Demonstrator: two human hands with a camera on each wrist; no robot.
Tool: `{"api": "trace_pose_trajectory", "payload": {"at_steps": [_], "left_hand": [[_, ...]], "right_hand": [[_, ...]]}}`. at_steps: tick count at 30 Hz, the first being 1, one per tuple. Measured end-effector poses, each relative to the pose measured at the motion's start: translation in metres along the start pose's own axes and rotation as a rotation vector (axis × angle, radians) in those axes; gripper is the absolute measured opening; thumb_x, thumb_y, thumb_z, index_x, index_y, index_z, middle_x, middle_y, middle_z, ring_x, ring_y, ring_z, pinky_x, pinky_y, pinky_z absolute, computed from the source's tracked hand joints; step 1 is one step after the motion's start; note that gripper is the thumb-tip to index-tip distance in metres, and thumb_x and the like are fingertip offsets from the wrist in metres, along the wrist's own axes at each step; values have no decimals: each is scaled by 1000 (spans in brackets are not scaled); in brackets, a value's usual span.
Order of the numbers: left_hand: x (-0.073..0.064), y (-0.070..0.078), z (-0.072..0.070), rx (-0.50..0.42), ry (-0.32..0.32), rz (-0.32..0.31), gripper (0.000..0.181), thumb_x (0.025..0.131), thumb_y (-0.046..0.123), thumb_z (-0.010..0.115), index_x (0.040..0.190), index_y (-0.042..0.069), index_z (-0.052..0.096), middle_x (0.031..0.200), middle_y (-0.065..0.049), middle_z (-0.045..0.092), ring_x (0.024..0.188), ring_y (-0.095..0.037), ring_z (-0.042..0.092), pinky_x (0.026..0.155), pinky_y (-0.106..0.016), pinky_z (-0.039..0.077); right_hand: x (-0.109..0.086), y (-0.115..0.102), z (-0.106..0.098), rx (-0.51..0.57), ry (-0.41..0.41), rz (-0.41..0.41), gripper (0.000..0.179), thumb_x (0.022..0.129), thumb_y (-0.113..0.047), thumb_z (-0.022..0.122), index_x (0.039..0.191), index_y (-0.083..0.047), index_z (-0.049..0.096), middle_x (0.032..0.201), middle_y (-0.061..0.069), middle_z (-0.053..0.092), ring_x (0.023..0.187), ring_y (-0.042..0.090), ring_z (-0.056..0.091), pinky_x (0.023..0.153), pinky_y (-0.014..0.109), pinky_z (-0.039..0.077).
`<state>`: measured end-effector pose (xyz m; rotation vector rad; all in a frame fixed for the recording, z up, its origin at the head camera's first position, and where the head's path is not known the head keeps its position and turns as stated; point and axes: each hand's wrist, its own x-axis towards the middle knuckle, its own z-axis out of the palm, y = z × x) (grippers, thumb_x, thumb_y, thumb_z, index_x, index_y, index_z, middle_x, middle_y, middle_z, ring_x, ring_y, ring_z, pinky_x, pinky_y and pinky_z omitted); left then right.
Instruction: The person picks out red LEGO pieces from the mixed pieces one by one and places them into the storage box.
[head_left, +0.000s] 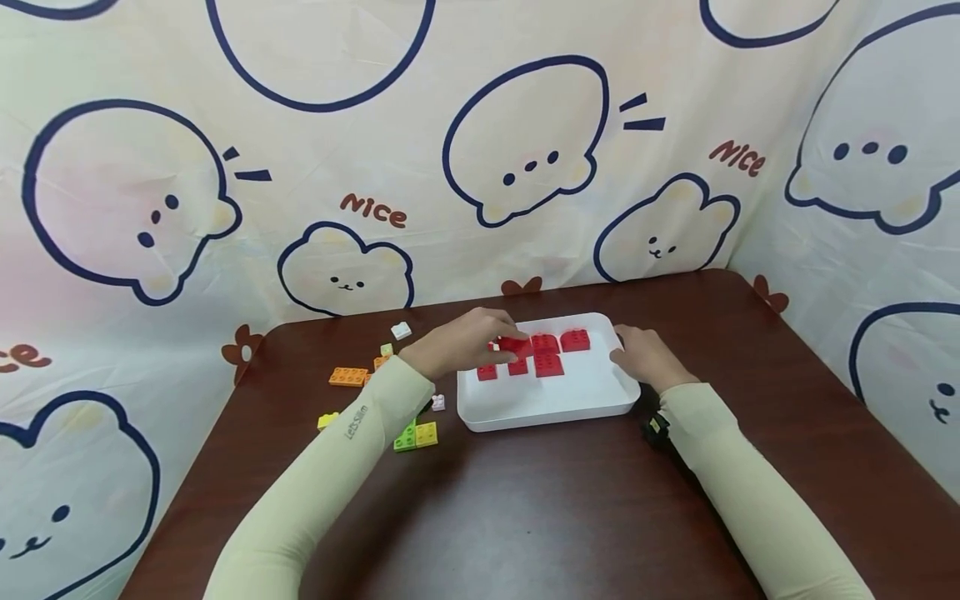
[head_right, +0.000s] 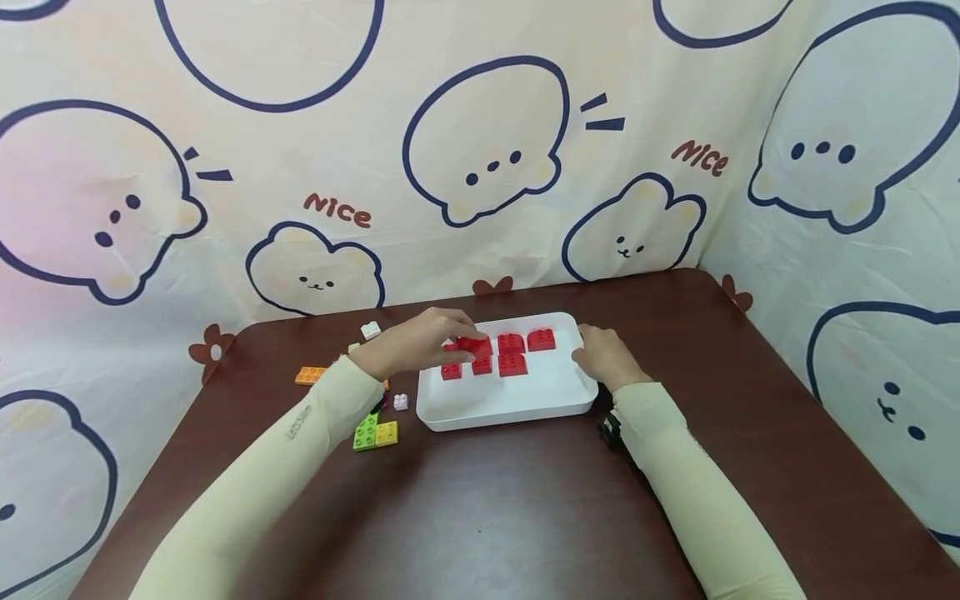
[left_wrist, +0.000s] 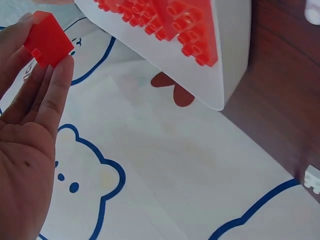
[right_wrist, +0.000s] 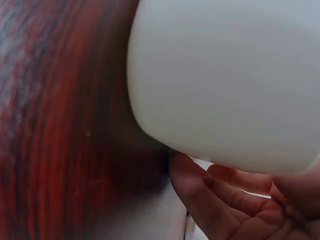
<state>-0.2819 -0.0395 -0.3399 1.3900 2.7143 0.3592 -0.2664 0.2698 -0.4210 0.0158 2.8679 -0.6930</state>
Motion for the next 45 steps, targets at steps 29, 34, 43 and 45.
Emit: {"api": "trace_pose_trajectory", "payload": {"at_steps": [29, 34, 43, 45], "left_hand": [[57, 16, 19, -43, -18, -23, 47, 86, 18, 83, 131, 14, 70, 121, -2, 70, 109, -16, 62, 88, -21, 54], [67, 20, 29, -48, -34, -41, 46, 85, 21, 84, 129, 16, 72, 120, 0, 70, 108, -15, 62, 90, -18, 53], [84, 23, 46, -75, -57, -25, 43, 85, 23, 85, 125, 16, 74, 115, 1, 72, 104, -11, 64, 89, -18, 53], [86, 22, 48, -67, -52, -26, 43, 85, 24, 85, 125, 16, 74, 114, 2, 73, 102, -10, 64, 90, -17, 52]], "right_hand": [[-1, -10, -4, -26, 17, -3, 59, 102, -17, 56, 151, 9, 36, 148, 33, 43, 133, 47, 46, 108, 61, 38], [-1, -9, -3, -14, -1, 10, 60, 102, -18, 57, 152, 7, 35, 149, 32, 42, 131, 46, 47, 107, 61, 40], [-3, -7, 0, -10, -10, 13, 59, 101, -17, 58, 151, 7, 37, 147, 33, 44, 128, 45, 50, 105, 60, 42], [-2, -6, 0, -16, -6, 9, 58, 101, -17, 58, 150, 8, 38, 147, 32, 45, 128, 45, 50, 105, 60, 42]]}}
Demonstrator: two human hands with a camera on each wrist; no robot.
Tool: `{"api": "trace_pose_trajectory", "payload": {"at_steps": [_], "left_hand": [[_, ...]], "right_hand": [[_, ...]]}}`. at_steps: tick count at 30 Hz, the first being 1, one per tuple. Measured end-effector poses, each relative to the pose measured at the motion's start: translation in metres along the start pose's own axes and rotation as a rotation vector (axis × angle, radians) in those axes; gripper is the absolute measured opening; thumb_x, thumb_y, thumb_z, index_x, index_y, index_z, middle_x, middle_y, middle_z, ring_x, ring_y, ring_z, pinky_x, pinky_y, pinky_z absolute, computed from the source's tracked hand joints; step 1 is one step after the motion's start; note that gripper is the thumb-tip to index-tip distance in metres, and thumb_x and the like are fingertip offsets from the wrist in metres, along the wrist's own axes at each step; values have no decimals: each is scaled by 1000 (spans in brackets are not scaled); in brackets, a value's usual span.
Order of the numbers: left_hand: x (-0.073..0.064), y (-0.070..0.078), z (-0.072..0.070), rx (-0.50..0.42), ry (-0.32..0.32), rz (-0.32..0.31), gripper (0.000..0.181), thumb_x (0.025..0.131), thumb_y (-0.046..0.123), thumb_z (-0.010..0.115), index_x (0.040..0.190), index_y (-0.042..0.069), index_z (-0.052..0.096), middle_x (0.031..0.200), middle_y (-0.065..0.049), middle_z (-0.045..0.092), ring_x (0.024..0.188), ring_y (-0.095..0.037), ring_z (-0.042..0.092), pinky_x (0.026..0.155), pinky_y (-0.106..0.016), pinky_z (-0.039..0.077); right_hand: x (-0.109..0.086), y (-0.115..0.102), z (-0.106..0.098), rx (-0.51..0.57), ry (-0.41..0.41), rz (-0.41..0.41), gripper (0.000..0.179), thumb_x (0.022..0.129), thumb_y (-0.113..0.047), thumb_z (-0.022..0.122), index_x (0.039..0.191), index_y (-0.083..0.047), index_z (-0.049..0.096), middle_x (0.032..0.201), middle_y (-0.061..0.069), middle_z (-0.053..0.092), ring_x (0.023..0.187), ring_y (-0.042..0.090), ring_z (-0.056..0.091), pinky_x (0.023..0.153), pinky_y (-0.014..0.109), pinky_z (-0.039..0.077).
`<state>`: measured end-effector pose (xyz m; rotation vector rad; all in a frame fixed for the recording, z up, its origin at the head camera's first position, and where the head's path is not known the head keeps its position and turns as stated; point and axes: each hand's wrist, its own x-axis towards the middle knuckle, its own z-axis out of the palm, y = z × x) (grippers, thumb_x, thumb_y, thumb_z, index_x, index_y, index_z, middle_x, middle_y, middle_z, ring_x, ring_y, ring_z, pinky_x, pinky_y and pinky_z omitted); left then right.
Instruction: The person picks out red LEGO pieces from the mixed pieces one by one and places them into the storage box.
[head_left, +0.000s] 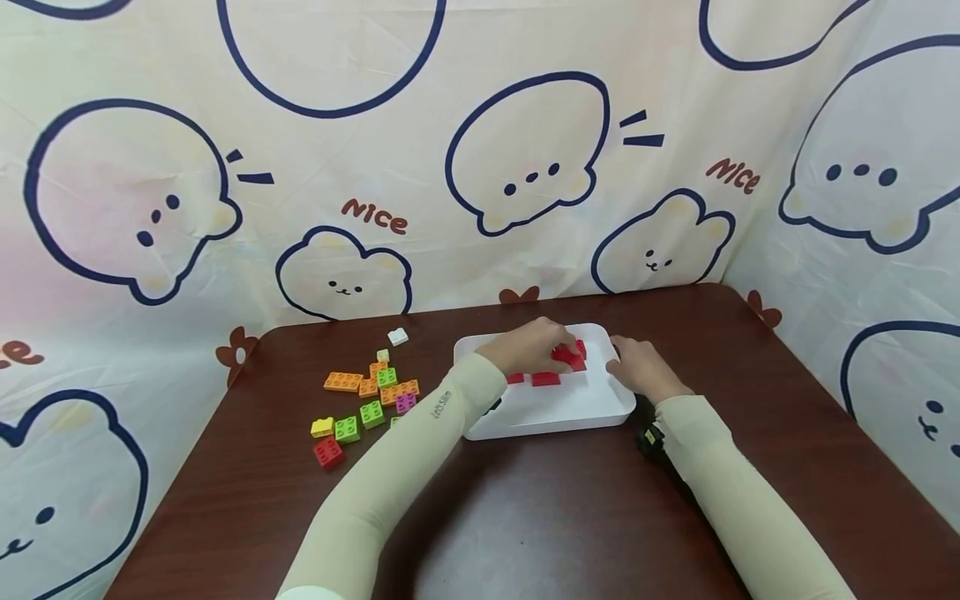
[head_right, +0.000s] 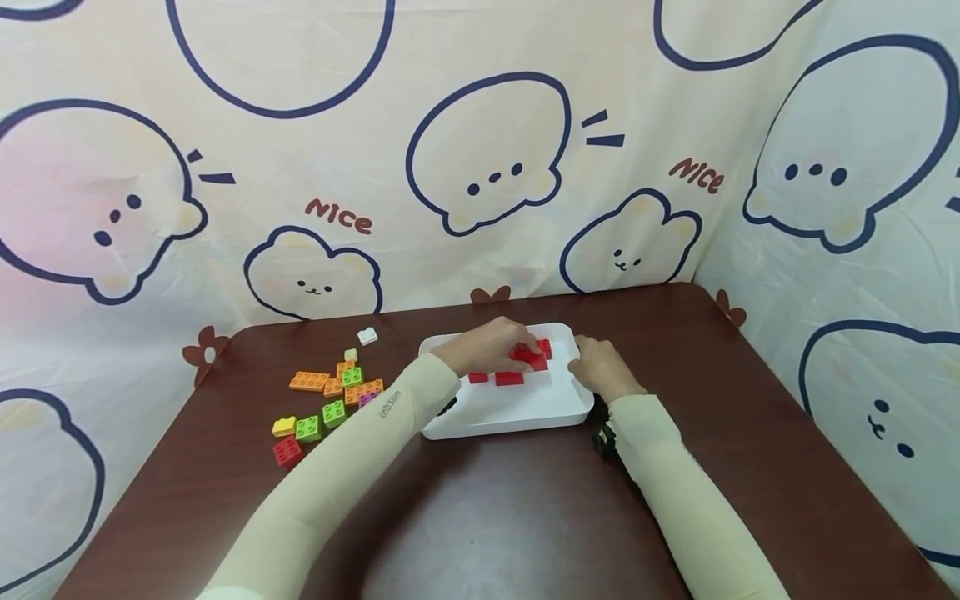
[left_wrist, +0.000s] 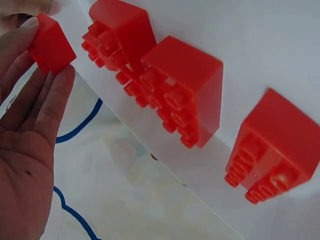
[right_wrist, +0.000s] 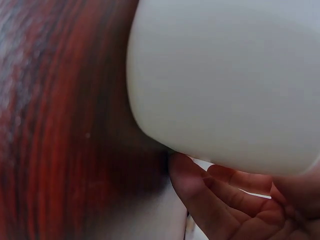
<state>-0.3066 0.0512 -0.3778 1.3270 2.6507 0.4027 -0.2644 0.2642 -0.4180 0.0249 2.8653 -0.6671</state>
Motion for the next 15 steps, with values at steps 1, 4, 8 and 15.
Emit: {"api": "trace_pose_trajectory", "payload": {"at_steps": [1, 4, 8, 15], "left_hand": [[1, 0, 1, 4, 0, 0, 42, 84, 24, 85, 125, 16, 74, 113, 2, 73, 101, -9, 65, 90, -17, 52], [5, -1, 5, 3, 3, -14, 42, 84, 24, 85, 124, 17, 75, 110, 4, 73, 97, -7, 64, 89, -16, 52], [8, -2, 9, -1, -2, -27, 40, 83, 24, 86, 122, 18, 76, 109, 5, 73, 93, -6, 63, 89, -15, 52], [16, -1, 17, 2, -34, -48, 38, 82, 26, 86, 119, 20, 76, 106, 7, 72, 90, -6, 60, 90, -17, 52]], "right_hand": [[0, 0, 0, -3, 4, -3, 58, 101, -17, 58, 150, 8, 38, 146, 33, 45, 128, 45, 51, 105, 60, 42], [0, 1, 1, -8, 14, -10, 58, 101, -17, 58, 149, 8, 39, 146, 32, 46, 128, 45, 51, 105, 60, 42], [2, 2, 2, -16, 29, -21, 57, 101, -17, 58, 149, 8, 40, 145, 32, 47, 130, 45, 50, 107, 60, 41], [1, 4, 3, -7, 32, -23, 57, 101, -17, 58, 148, 9, 41, 145, 32, 47, 129, 45, 51, 107, 60, 41]]}}
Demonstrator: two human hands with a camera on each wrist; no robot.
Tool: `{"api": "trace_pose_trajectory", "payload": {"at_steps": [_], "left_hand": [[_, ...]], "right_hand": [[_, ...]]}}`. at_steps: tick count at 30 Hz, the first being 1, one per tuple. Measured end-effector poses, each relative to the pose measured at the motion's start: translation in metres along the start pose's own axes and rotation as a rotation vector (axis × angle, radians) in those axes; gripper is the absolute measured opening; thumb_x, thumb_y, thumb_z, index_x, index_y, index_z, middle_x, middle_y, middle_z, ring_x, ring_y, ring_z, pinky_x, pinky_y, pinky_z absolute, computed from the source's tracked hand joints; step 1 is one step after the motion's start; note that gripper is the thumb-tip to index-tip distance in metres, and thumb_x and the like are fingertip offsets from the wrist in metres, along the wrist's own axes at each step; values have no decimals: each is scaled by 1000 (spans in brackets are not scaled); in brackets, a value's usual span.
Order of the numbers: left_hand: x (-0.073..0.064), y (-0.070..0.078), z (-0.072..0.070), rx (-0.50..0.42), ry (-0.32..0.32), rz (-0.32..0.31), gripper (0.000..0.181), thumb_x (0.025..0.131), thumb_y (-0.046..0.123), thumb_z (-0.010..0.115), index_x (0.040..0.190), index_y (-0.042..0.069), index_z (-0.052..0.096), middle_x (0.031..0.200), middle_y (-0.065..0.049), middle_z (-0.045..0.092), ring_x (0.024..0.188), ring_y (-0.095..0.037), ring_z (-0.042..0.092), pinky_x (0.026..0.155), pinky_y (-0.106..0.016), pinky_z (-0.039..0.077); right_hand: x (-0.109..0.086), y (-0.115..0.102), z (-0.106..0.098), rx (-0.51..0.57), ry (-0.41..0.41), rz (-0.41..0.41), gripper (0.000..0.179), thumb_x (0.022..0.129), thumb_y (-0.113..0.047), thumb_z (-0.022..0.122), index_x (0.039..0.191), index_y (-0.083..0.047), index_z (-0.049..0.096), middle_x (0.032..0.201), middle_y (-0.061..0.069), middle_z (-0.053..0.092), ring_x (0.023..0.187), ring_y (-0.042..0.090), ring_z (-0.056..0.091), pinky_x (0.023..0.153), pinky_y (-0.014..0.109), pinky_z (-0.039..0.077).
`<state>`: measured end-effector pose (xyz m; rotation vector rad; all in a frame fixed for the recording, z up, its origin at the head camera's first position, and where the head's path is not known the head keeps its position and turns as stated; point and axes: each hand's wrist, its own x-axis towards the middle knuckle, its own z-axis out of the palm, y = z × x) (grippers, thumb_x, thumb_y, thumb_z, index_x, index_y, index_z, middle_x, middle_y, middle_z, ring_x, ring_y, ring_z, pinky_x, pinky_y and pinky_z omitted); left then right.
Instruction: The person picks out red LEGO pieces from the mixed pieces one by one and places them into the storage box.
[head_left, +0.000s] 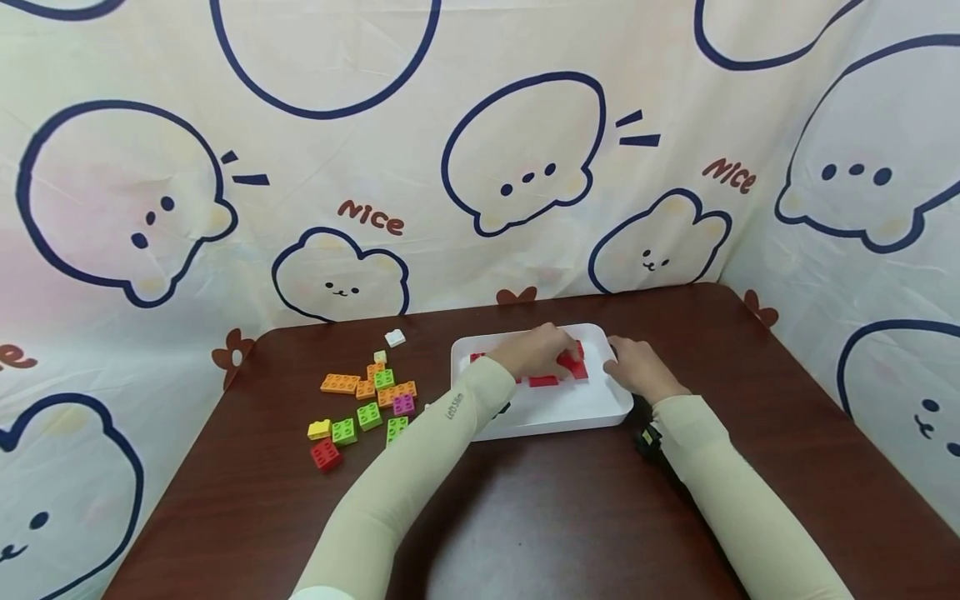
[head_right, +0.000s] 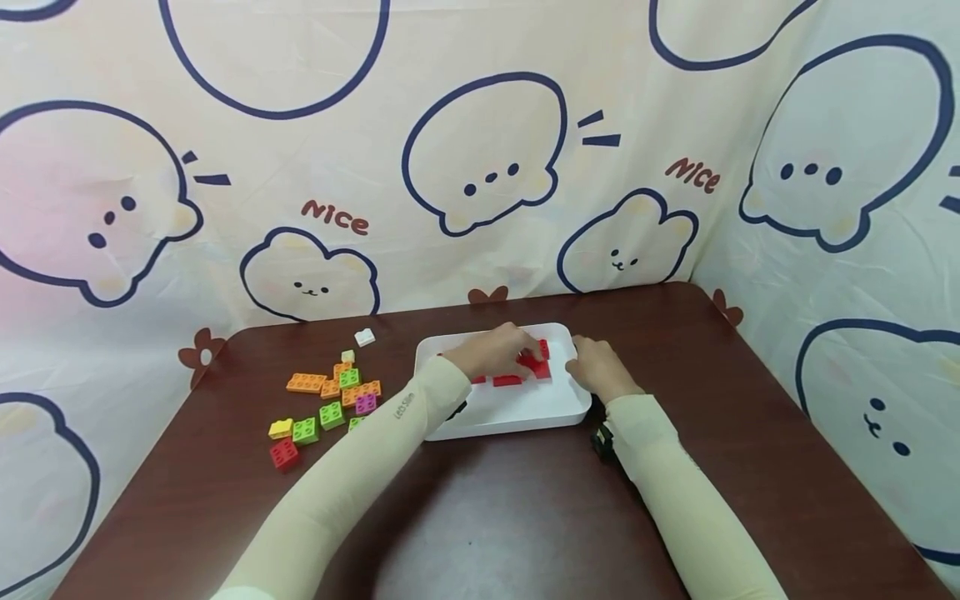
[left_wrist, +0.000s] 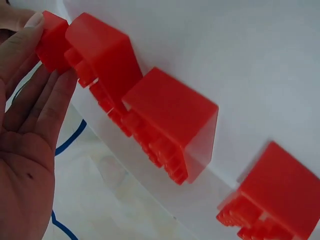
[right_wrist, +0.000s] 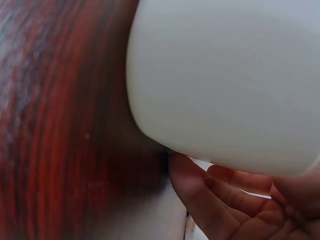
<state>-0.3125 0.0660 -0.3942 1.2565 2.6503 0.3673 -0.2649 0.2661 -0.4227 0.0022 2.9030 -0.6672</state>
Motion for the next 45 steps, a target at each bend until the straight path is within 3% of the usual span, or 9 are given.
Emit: {"api": "trace_pose_trajectory", "payload": {"at_steps": [9, 22, 34, 45], "left_hand": [[3, -1, 10, 2, -5, -11, 38, 81, 28, 86, 116, 19, 78, 104, 7, 73, 90, -7, 62, 92, -17, 51], [2, 3, 13, 26, -27, -34, 37, 81, 26, 86, 117, 18, 78, 103, 5, 74, 90, -7, 61, 90, -16, 52], [-2, 4, 6, 55, -13, 26, 47, 85, 29, 83, 130, 18, 72, 116, 5, 73, 104, -7, 65, 97, -18, 49], [-18, 5, -6, 67, 33, 100, 41, 92, 26, 77, 132, 15, 70, 124, 1, 71, 111, -10, 65, 100, -20, 48]], "right_hand": [[-1, -5, 3, -9, 0, -23, 56, 100, -16, 59, 147, 10, 42, 143, 32, 49, 128, 45, 52, 106, 60, 41], [-1, -10, 4, 13, -10, -8, 57, 100, -16, 58, 148, 9, 40, 145, 32, 48, 128, 46, 52, 106, 61, 42], [1, -3, 2, 9, -7, -5, 58, 100, -17, 60, 148, 10, 40, 145, 33, 47, 128, 46, 51, 105, 61, 42], [-1, -2, -1, 20, -34, 17, 62, 101, -17, 59, 151, 10, 35, 147, 34, 43, 131, 48, 48, 105, 61, 41]]}}
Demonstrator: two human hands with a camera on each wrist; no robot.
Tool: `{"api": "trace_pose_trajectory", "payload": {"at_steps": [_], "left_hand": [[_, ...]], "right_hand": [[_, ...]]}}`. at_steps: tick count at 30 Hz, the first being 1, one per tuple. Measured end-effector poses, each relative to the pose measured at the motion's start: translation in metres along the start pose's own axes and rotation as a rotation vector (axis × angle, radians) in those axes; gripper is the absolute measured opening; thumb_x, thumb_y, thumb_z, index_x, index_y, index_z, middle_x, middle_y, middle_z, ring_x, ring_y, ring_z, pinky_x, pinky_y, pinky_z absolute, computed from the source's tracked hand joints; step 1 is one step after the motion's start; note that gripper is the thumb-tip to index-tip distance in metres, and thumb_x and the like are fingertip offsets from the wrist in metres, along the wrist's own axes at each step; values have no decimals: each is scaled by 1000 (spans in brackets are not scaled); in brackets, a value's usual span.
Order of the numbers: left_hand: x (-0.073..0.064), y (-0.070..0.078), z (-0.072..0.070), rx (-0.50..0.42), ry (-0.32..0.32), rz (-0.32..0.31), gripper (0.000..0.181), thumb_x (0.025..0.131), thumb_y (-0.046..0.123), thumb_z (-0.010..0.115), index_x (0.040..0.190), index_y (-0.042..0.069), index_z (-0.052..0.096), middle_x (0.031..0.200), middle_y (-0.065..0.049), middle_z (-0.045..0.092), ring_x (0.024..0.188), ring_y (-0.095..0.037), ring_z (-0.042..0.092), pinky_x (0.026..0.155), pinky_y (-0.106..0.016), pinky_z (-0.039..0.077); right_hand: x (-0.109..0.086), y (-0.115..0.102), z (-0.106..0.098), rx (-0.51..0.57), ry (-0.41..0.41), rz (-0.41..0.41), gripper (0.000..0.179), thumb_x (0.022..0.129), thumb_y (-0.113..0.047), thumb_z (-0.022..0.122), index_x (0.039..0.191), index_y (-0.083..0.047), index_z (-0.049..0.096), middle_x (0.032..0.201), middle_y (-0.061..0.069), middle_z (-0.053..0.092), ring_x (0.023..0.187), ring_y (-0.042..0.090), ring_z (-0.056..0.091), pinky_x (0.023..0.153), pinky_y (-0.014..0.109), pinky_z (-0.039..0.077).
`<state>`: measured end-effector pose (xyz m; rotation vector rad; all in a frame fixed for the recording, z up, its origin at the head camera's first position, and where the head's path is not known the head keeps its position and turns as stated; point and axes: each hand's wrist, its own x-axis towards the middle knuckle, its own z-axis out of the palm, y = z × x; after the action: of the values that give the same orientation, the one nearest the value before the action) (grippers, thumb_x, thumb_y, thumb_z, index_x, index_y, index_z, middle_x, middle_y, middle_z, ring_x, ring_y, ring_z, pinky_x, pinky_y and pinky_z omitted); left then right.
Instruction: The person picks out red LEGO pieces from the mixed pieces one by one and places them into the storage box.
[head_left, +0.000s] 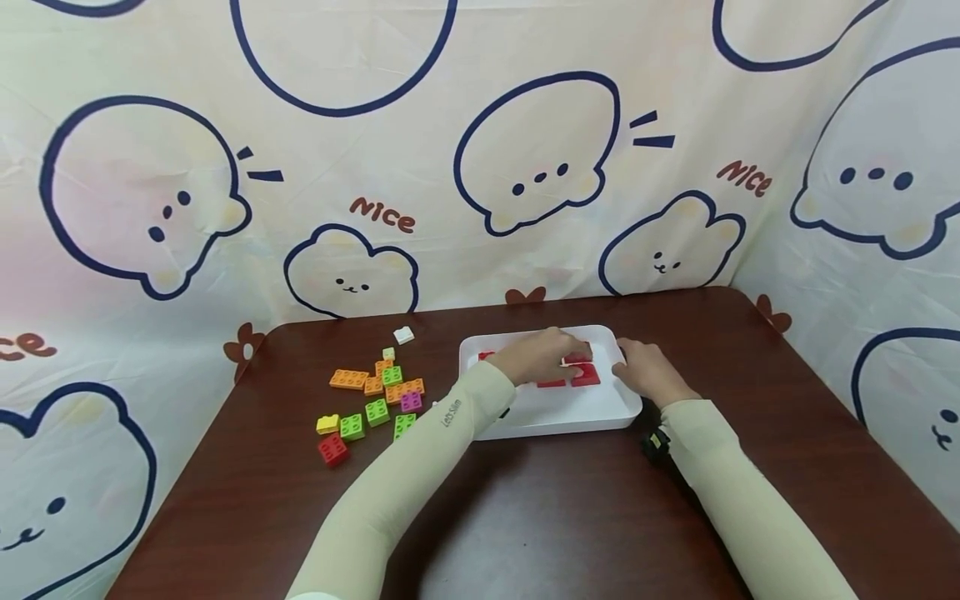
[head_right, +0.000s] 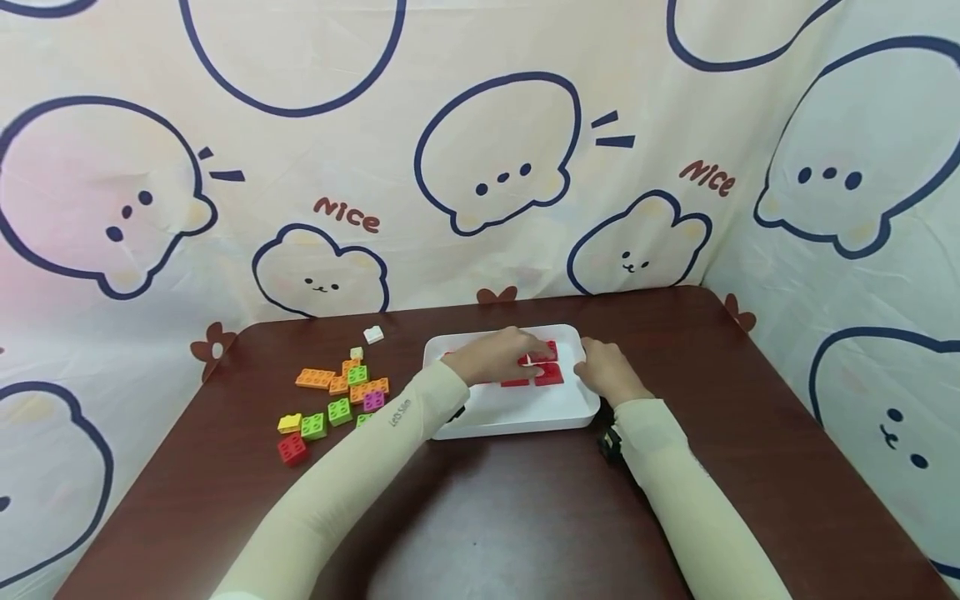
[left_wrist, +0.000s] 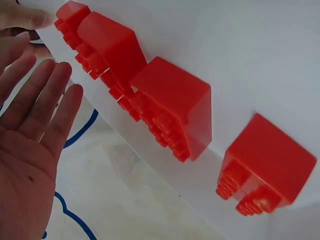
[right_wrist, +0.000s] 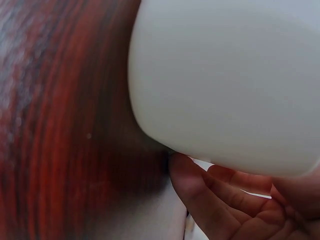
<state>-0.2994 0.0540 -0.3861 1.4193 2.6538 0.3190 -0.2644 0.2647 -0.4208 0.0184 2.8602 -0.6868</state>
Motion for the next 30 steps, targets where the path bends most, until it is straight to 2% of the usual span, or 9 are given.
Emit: {"api": "trace_pose_trajectory", "payload": {"at_steps": [6, 16, 30], "left_hand": [[-11, 1, -7, 9, 35, -6, 43, 93, 29, 76, 134, 17, 68, 126, 2, 70, 114, -11, 64, 99, -23, 50], [-33, -3, -16, 2, 53, -63, 45, 93, 27, 75, 137, 18, 66, 132, 1, 67, 121, -15, 61, 99, -29, 52], [-80, -23, -29, 72, 79, -154, 52, 92, 34, 74, 141, 22, 62, 136, -1, 63, 123, -20, 59, 97, -39, 54]], "right_hand": [[-3, -2, -4, -9, 2, -3, 62, 101, -17, 60, 150, 10, 35, 146, 35, 43, 129, 48, 48, 105, 61, 42], [-5, -3, -4, -14, -6, -6, 63, 100, -17, 61, 150, 11, 34, 146, 36, 42, 128, 48, 48, 105, 62, 41], [-2, -2, -1, -17, -8, 14, 64, 102, -17, 57, 152, 11, 31, 148, 36, 40, 131, 49, 45, 108, 62, 38]]}}
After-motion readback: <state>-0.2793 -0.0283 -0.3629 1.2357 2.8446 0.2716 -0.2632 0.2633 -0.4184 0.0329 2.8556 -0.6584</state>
